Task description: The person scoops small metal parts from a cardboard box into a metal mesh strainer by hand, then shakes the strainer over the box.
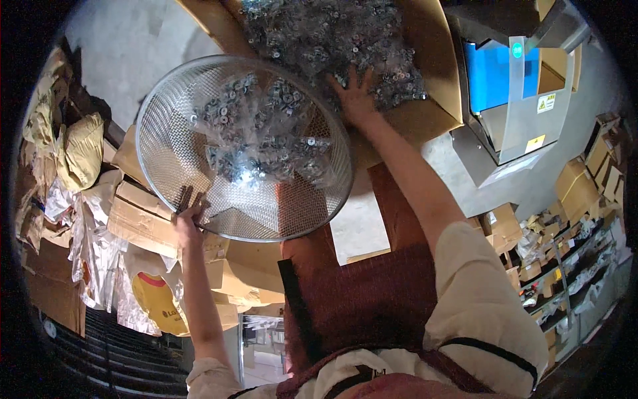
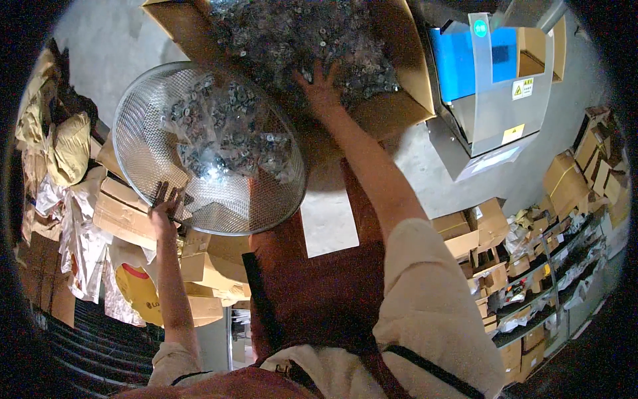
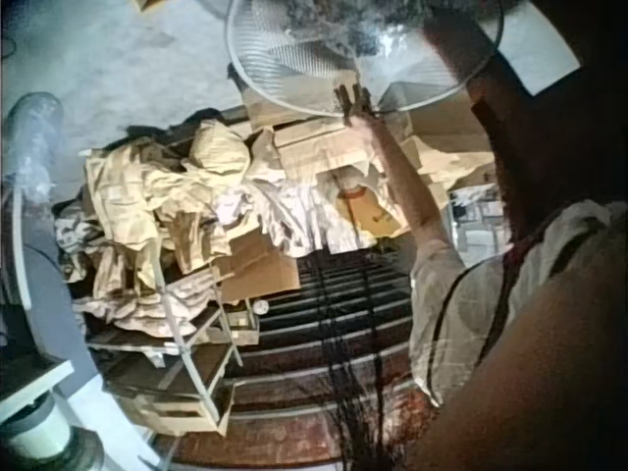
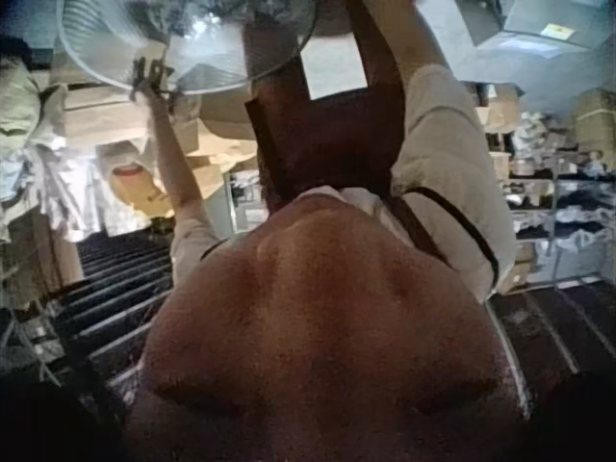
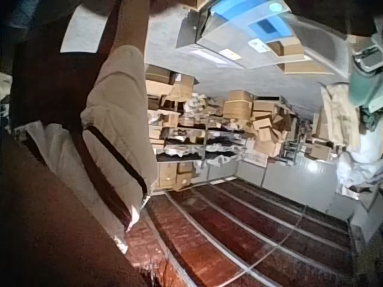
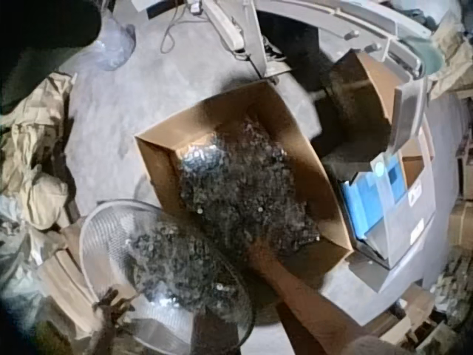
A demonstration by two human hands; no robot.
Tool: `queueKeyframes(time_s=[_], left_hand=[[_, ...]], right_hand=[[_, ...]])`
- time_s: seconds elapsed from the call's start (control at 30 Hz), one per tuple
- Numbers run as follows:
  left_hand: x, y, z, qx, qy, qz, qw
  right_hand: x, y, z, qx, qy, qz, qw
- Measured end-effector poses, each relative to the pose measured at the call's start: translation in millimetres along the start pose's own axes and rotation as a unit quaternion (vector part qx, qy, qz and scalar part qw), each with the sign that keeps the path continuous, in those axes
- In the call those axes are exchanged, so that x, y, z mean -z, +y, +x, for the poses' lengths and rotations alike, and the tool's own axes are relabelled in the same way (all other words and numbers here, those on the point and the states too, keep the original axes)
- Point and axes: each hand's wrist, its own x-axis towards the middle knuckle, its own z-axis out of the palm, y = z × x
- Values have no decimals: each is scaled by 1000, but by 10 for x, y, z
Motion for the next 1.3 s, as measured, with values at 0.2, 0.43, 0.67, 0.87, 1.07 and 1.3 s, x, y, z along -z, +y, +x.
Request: queueKeyframes(time_s=[0.2,0.43,0.67,0.87,1.07,1.3], left_hand=[[-52,92,-185,-11,-89,7,996],[34,102,-330,-7,-133,-70,989],[153,122,-413,-31,-108,-86,990],[182,128,-708,-65,-32,-53,996],[205,-117,-675,-213,-22,-49,976],[389,-741,-809,-198,-69,-65,976]], right_hand=[[402,273,250,-102,-139,255,951],[974,1115,-456,-237,-44,657,714],[2917,794,-1368,5,120,788,603],[3086,335,-1060,271,-23,589,761],[1859,329,-809,-115,-134,578,797],[1818,367,-1147,-100,-25,641,761]])
